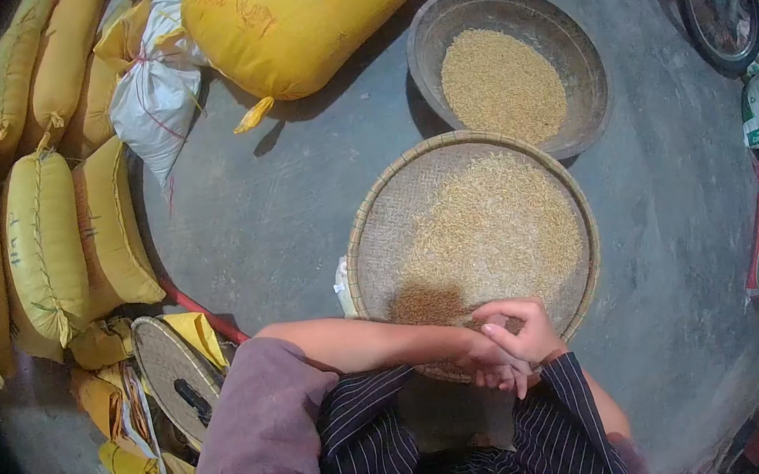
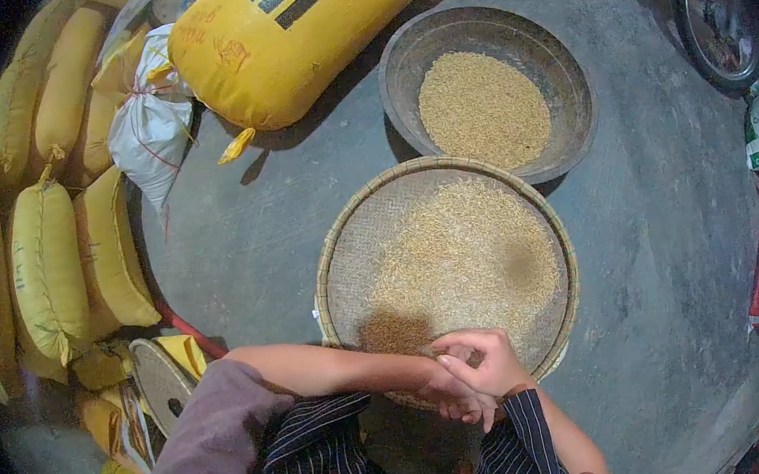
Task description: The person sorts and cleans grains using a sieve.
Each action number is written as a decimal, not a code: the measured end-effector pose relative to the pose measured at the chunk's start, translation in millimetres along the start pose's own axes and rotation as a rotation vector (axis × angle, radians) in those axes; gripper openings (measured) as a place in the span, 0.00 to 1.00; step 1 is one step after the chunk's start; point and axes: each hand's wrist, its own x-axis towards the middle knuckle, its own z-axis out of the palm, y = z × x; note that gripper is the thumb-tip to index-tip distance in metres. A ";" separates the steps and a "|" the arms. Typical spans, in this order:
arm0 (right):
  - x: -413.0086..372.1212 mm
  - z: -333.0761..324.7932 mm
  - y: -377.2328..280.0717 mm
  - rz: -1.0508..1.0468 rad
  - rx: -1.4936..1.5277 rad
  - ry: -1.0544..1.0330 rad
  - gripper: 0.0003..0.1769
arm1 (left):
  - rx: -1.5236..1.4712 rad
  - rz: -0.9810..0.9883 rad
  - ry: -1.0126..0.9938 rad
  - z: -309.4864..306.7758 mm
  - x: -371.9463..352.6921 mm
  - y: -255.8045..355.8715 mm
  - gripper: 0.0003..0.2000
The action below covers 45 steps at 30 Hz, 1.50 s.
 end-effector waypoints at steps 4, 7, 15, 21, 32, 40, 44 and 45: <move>0.5 4.2 6.7 -0.092 0.013 0.062 0.13 | 0.071 0.106 -0.066 -7.5 -0.7 -4.0 0.17; 0.3 6.0 10.0 -0.135 0.022 0.048 0.13 | 0.144 0.085 -0.012 -6.8 4.4 -6.0 0.25; -1.7 2.3 6.4 -0.054 0.020 0.002 0.12 | 0.023 -0.078 -0.148 -9.2 18.9 -5.0 0.26; -0.3 4.0 0.5 -0.086 0.015 0.020 0.12 | 0.047 -0.028 -0.125 -13.2 17.9 -8.8 0.26; 1.9 5.0 6.1 -0.050 0.019 -0.004 0.15 | 0.063 -0.049 -0.123 -12.9 15.3 -9.6 0.25; 1.9 11.7 5.4 0.087 0.106 -0.147 0.16 | 0.038 -0.144 -0.192 -6.8 22.6 -17.4 0.26; -3.3 15.7 15.2 0.122 0.189 -0.056 0.15 | 0.061 -0.131 -0.165 -4.5 16.6 -6.7 0.24; -2.4 14.6 18.1 0.123 0.189 -0.055 0.15 | 0.061 -0.132 -0.166 -4.2 10.0 1.7 0.24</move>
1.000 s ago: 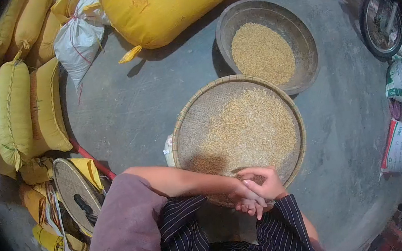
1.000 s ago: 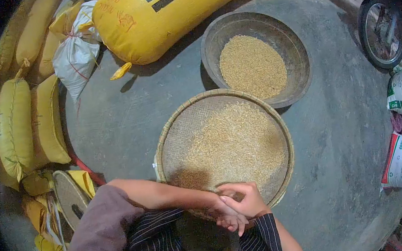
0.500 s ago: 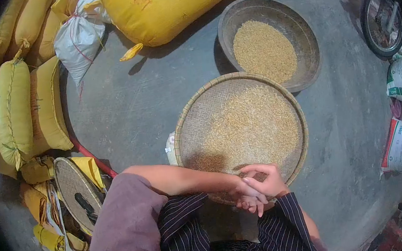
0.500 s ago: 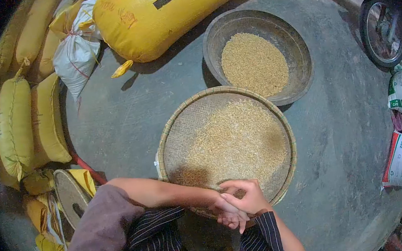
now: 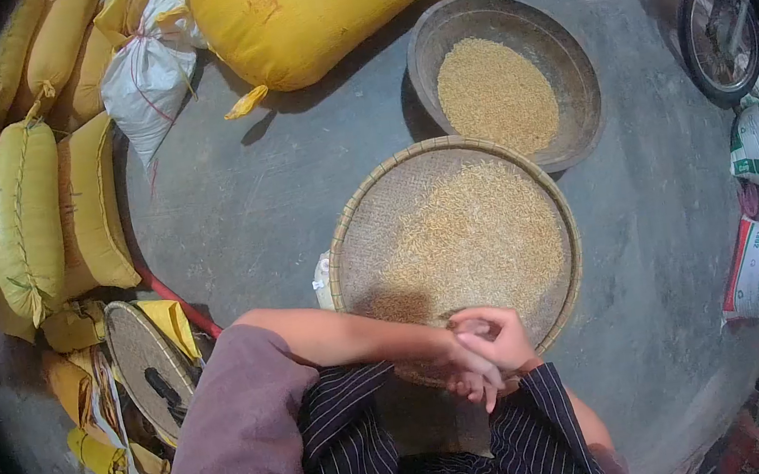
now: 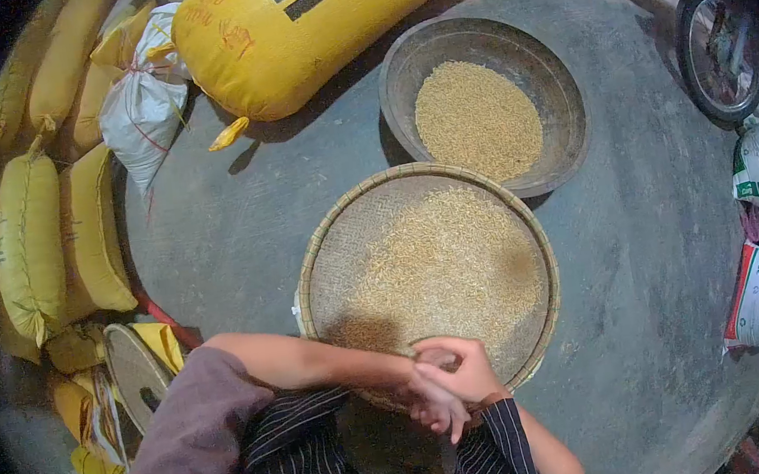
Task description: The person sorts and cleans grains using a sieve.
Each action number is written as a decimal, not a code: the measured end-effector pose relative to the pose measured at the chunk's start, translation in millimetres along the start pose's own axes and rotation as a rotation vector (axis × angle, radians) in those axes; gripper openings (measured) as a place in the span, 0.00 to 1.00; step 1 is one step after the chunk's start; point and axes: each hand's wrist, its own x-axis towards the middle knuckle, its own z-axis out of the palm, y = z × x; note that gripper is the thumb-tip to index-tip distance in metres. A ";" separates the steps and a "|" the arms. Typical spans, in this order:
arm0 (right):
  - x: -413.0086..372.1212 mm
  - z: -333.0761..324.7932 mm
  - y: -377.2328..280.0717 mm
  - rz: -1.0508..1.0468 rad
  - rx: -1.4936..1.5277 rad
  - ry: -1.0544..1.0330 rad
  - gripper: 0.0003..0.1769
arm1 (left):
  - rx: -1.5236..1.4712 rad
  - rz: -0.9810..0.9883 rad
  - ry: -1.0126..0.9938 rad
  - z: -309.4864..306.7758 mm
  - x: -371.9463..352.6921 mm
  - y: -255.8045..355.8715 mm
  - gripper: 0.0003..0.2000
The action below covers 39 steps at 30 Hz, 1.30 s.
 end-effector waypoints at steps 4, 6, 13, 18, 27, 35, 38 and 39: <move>3.0 -12.8 4.5 -0.045 0.238 0.091 0.13 | 0.039 0.064 0.142 -4.8 -23.9 24.5 0.22; 1.7 -17.4 0.7 -0.034 0.292 0.154 0.13 | -0.056 0.066 0.140 -7.2 -19.6 29.0 0.22; -2.9 -18.8 2.7 -0.091 0.198 0.268 0.13 | -0.024 0.120 0.065 -14.8 -11.0 24.9 0.22; 0.4 -15.7 -2.1 -0.168 0.045 0.155 0.15 | 0.094 0.046 0.021 1.9 -20.1 28.2 0.22; -0.2 -6.9 -5.8 -0.091 0.190 0.266 0.12 | 0.251 0.078 0.261 -1.4 -31.3 43.5 0.12; -2.4 -12.7 -6.0 -0.182 -0.028 0.667 0.08 | 0.206 0.103 0.252 -15.6 -34.4 48.3 0.16; 3.3 -13.1 -16.3 -0.450 -0.188 0.514 0.08 | 0.237 0.094 0.304 -13.1 -32.8 43.5 0.12; 2.0 -12.9 -17.0 -0.448 -0.187 0.516 0.08 | 0.237 0.091 0.301 -8.9 -35.8 43.7 0.12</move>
